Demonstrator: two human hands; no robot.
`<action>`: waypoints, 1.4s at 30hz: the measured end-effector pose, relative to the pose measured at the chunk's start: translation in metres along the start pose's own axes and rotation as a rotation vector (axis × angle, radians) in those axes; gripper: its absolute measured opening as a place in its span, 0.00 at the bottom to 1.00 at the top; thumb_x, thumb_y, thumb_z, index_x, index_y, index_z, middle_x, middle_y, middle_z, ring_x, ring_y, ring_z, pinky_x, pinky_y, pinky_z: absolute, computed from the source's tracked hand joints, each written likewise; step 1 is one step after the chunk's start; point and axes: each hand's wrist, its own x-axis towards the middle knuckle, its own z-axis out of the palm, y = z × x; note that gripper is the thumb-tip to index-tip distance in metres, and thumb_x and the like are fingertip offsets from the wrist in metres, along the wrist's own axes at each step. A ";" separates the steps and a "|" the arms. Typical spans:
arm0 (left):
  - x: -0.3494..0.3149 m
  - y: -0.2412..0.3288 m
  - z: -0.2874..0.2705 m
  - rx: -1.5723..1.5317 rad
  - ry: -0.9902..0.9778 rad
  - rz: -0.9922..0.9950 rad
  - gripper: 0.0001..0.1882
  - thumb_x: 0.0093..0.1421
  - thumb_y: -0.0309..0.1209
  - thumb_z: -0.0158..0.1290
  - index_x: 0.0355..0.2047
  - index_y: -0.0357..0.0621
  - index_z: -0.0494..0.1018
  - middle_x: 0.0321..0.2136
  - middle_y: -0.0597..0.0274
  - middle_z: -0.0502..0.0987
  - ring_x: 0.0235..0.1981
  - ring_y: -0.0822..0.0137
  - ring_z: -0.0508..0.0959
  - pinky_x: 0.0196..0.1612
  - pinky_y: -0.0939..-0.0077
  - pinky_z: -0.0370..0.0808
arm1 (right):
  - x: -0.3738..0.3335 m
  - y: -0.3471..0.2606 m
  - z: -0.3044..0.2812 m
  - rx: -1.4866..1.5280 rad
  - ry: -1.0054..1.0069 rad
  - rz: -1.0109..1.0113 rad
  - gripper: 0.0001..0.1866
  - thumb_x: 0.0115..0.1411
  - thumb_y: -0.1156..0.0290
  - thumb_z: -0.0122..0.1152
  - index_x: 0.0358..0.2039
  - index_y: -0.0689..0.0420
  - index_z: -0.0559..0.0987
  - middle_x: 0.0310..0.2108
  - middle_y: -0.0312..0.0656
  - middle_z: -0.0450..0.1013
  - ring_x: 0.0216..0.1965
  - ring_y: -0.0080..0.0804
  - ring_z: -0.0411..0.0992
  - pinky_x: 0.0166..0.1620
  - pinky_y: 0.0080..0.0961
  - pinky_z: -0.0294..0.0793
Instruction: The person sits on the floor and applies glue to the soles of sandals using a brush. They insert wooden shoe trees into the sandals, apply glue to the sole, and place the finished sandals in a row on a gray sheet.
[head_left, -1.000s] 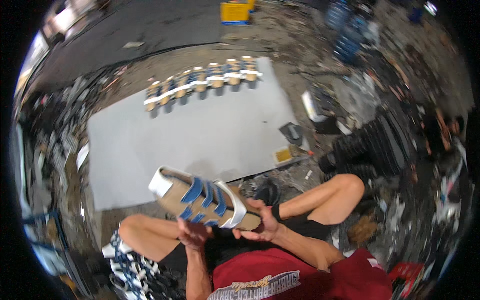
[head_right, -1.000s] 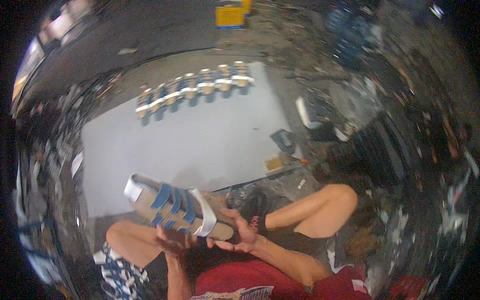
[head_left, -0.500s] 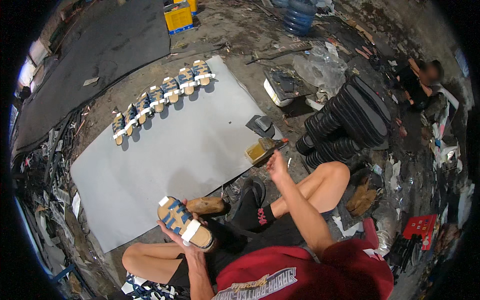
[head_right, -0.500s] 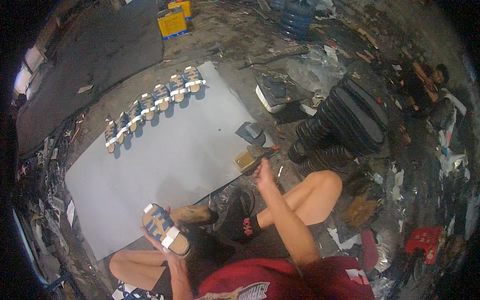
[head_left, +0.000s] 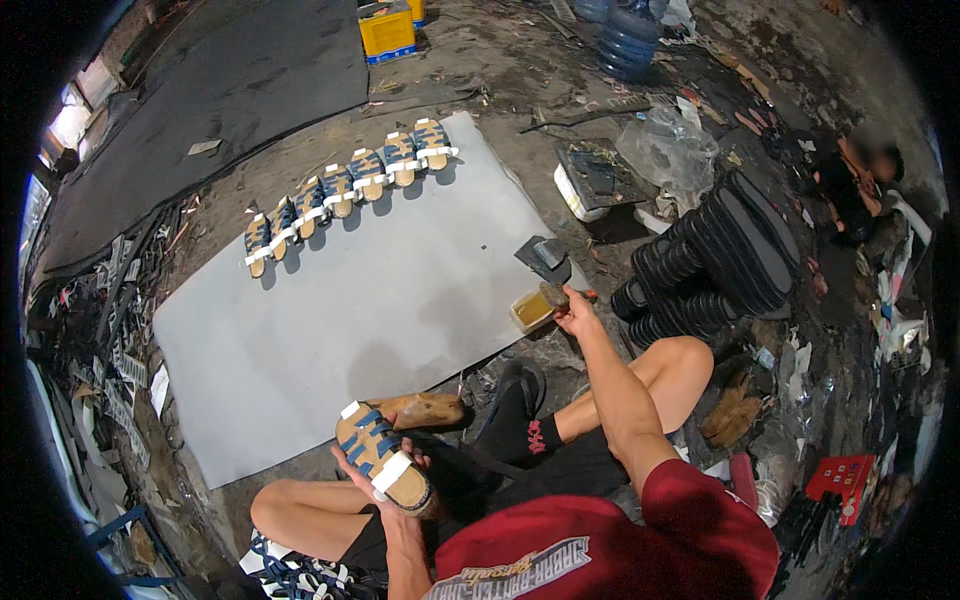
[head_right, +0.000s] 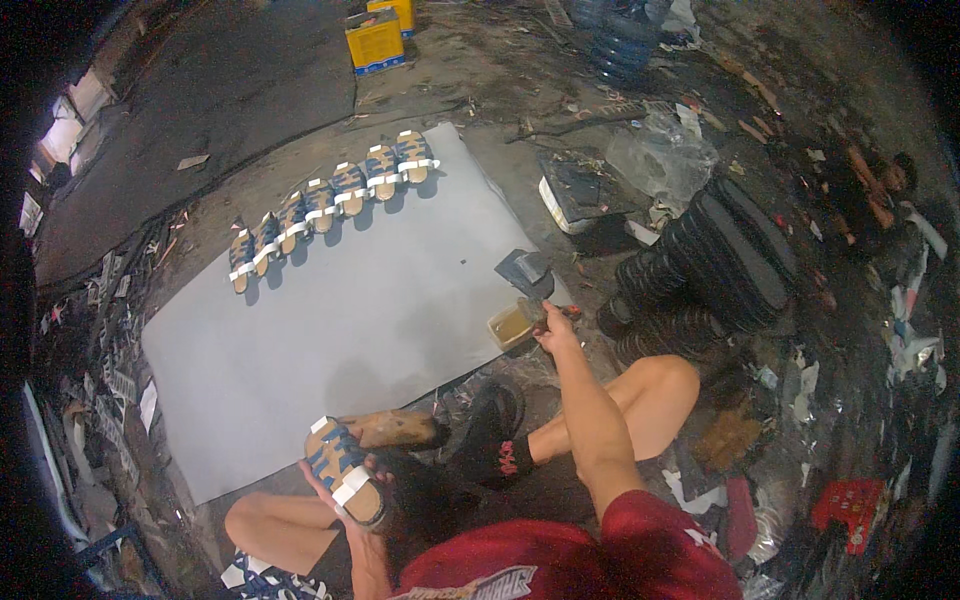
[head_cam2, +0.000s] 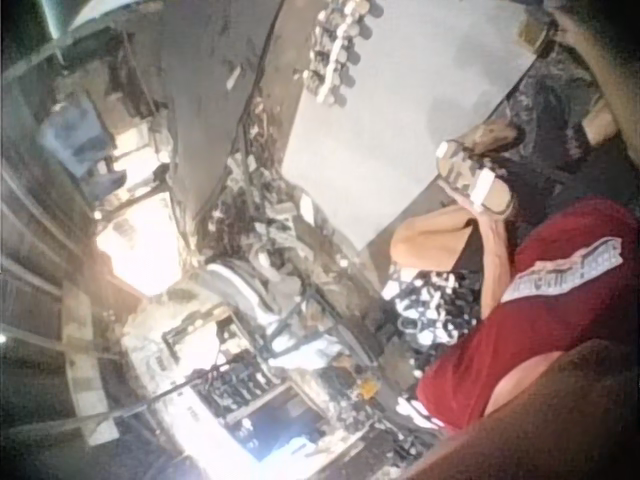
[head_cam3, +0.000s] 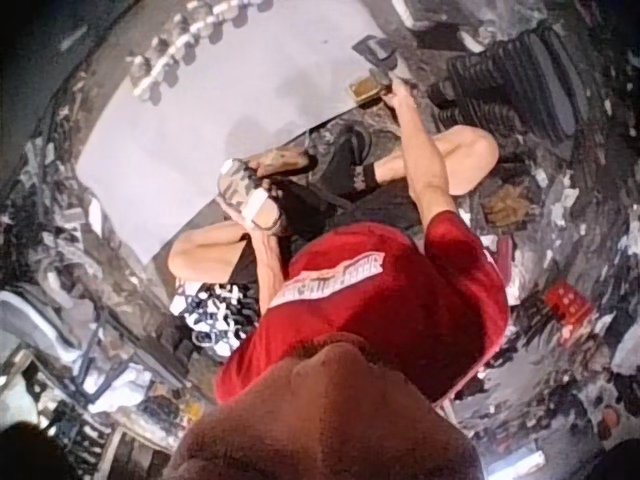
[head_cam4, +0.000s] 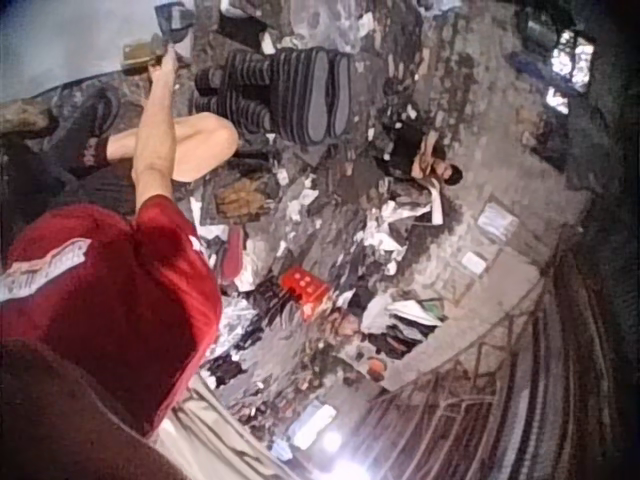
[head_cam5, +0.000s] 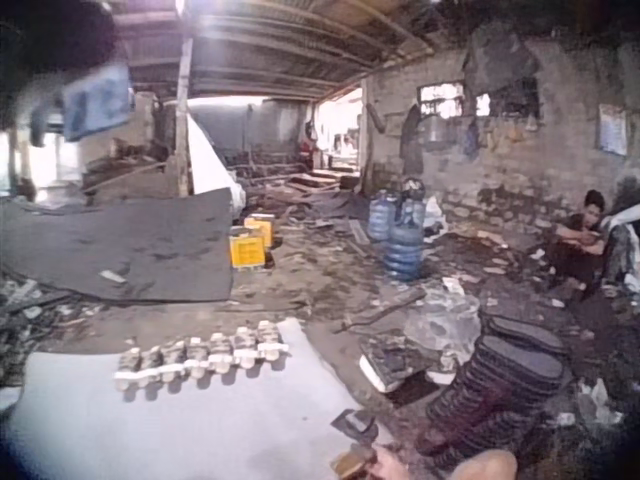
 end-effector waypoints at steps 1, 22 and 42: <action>0.003 0.001 -0.001 0.000 -0.036 -0.003 0.60 0.61 0.83 0.34 0.64 0.32 0.67 0.27 0.44 0.80 0.22 0.50 0.80 0.30 0.52 0.81 | 0.004 -0.005 -0.013 0.005 0.002 -0.012 0.22 0.65 0.49 0.69 0.52 0.46 0.76 0.37 0.38 0.73 0.32 0.34 0.68 0.31 0.36 0.67; -0.012 -0.005 0.039 0.026 0.309 0.191 0.51 0.63 0.80 0.38 0.60 0.43 0.70 0.27 0.43 0.80 0.22 0.47 0.80 0.23 0.58 0.81 | -0.087 -0.046 0.027 -1.800 -0.669 -1.502 0.16 0.65 0.58 0.70 0.47 0.54 0.85 0.41 0.40 0.78 0.47 0.45 0.71 0.52 0.42 0.72; 0.003 0.004 -0.013 0.015 -0.050 -0.005 0.51 0.67 0.75 0.36 0.70 0.41 0.62 0.31 0.45 0.79 0.27 0.51 0.77 0.30 0.59 0.79 | -0.065 -0.032 0.019 -1.443 -0.508 -1.005 0.24 0.68 0.53 0.68 0.52 0.61 0.81 0.56 0.53 0.76 0.58 0.50 0.75 0.65 0.40 0.72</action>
